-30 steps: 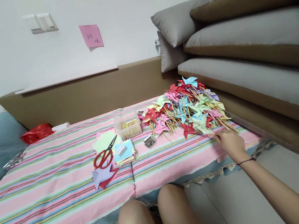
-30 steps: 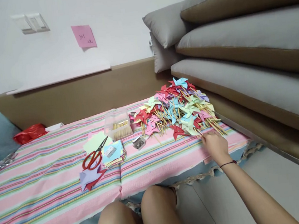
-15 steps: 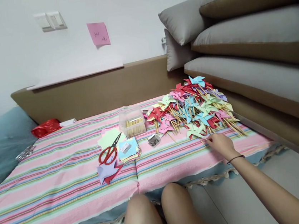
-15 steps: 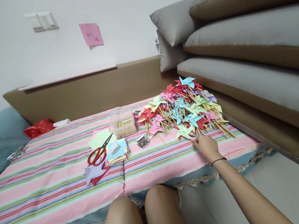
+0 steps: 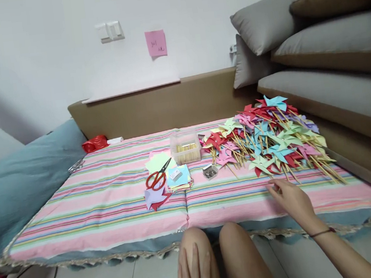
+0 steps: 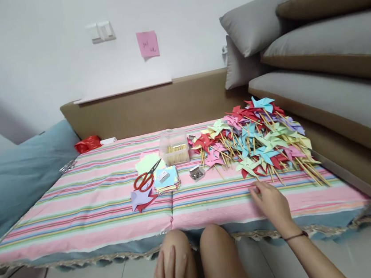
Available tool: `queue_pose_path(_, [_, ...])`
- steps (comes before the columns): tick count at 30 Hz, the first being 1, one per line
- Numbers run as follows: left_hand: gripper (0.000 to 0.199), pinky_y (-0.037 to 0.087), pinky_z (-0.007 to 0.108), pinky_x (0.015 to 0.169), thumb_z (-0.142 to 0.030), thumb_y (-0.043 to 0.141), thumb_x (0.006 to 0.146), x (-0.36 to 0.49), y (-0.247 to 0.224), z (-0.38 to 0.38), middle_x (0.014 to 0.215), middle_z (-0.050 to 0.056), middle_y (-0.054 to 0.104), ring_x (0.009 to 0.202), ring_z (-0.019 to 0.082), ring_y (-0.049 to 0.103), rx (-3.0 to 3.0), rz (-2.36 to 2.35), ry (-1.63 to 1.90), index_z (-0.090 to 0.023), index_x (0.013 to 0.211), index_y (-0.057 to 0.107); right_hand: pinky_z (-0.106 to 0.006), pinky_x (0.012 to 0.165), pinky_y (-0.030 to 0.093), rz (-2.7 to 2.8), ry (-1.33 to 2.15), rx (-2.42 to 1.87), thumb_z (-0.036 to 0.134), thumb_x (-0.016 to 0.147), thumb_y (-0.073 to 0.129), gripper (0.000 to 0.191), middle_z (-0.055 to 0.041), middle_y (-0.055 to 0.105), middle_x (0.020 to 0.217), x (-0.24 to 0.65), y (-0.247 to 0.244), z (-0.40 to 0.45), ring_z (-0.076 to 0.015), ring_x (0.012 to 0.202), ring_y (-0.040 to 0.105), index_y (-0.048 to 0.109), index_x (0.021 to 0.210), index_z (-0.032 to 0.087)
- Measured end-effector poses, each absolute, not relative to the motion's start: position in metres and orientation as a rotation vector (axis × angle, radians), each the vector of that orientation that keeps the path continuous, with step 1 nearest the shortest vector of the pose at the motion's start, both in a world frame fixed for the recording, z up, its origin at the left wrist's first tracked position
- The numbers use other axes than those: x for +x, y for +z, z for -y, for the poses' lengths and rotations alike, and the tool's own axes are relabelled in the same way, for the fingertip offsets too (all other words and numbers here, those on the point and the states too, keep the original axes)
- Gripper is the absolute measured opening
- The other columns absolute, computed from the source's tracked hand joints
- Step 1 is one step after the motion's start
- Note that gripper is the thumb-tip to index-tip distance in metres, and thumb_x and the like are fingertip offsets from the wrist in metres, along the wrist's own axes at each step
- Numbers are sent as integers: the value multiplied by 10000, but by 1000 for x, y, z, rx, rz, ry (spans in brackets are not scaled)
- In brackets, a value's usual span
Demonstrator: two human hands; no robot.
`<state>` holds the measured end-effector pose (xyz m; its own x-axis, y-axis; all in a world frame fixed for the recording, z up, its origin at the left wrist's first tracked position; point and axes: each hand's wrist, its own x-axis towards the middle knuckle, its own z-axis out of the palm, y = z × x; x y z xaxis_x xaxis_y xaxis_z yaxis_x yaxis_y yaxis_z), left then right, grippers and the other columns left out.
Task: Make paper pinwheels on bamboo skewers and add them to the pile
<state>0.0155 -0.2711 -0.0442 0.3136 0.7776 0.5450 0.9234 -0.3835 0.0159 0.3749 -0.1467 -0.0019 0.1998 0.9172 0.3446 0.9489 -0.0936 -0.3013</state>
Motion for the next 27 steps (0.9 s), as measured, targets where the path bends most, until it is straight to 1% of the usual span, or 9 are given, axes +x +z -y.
queue_pose_path(5, [432, 501, 360, 917, -29, 443, 781, 61, 27, 198, 1266, 100, 615, 1163, 222, 569, -2733, 1329, -837, -189, 1151, 597, -318, 678, 462, 1891, 54, -1680, 354, 883, 441, 283, -56, 667, 776, 326, 18, 130, -210, 718, 629, 651, 933, 172])
queue_pose_path(7, [327, 526, 328, 821, -63, 479, 799, 91, 41, 163, 1017, 63, 711, 955, 194, 642, -2928, 1152, -854, -182, 1079, 601, -312, 664, 468, 1891, 107, -1619, 348, 885, 450, 271, -60, 683, 818, 311, 41, 101, -203, 719, 632, 657, 944, 183])
queue_pose_path(11, [81, 472, 304, 516, -164, 533, 817, 142, 42, 86, 641, 11, 649, 586, 185, 604, -3033, 785, -641, -176, 762, 591, -314, 681, 472, 1949, 187, -1537, 341, 862, 486, 246, -55, 719, 886, 288, 100, 19, -209, 748, 649, 690, 883, 207])
queue_pose_path(13, [130, 480, 324, 556, -142, 497, 823, 147, 39, 43, 689, 38, 658, 632, 195, 608, -2927, 842, -812, -167, 742, 597, -307, 694, 476, 2062, 284, -1508, 328, 837, 522, 216, -33, 731, 877, 278, 122, -24, -208, 765, 658, 706, 881, 223])
queue_pose_path(16, [275, 495, 387, 792, -83, 408, 842, 125, 37, -17, 971, 125, 674, 910, 236, 613, -2467, 1384, -1314, -139, 997, 629, -313, 703, 483, 2137, 318, -1516, 307, 835, 517, 227, -38, 734, 874, 260, 127, -75, -215, 786, 663, 721, 879, 220])
queue_pose_path(18, [344, 387, 504, 984, -140, 412, 872, 98, 35, -48, 1236, 204, 557, 1205, 319, 467, -1980, 1839, -1485, -105, 1173, 573, -341, 777, 490, 2099, 311, -1535, 271, 830, 511, 255, -69, 725, 984, 246, 113, -96, -239, 902, 661, 717, 962, 198])
queue_pose_path(20, [366, 318, 552, 1026, -231, 421, 897, 72, 30, -69, 1386, 209, 422, 1307, 356, 343, -1784, 2110, -1505, -137, 1223, 557, -384, 875, 476, 2014, 315, -1558, 247, 824, 512, 316, -110, 676, 1141, 231, 88, -106, -267, 1053, 620, 696, 1069, 171])
queue_pose_path(23, [296, 335, 541, 997, -326, 426, 908, 49, 26, -82, 1230, 165, 554, 1237, 341, 412, -1792, 2290, -1597, -188, 1092, 613, -422, 900, 478, 1835, 342, -1596, 300, 821, 538, 295, -147, 567, 1305, 212, 53, -105, -285, 1069, 614, 726, 1003, 164])
queue_pose_path(27, [215, 427, 404, 881, -348, 442, 900, 47, 25, -80, 897, 69, 622, 925, 232, 570, -1890, 2332, -1886, -199, 831, 581, -409, 853, 508, 1556, 394, -1586, 362, 838, 513, 298, -143, 560, 1308, 201, 31, -86, -283, 1088, 605, 745, 783, 184])
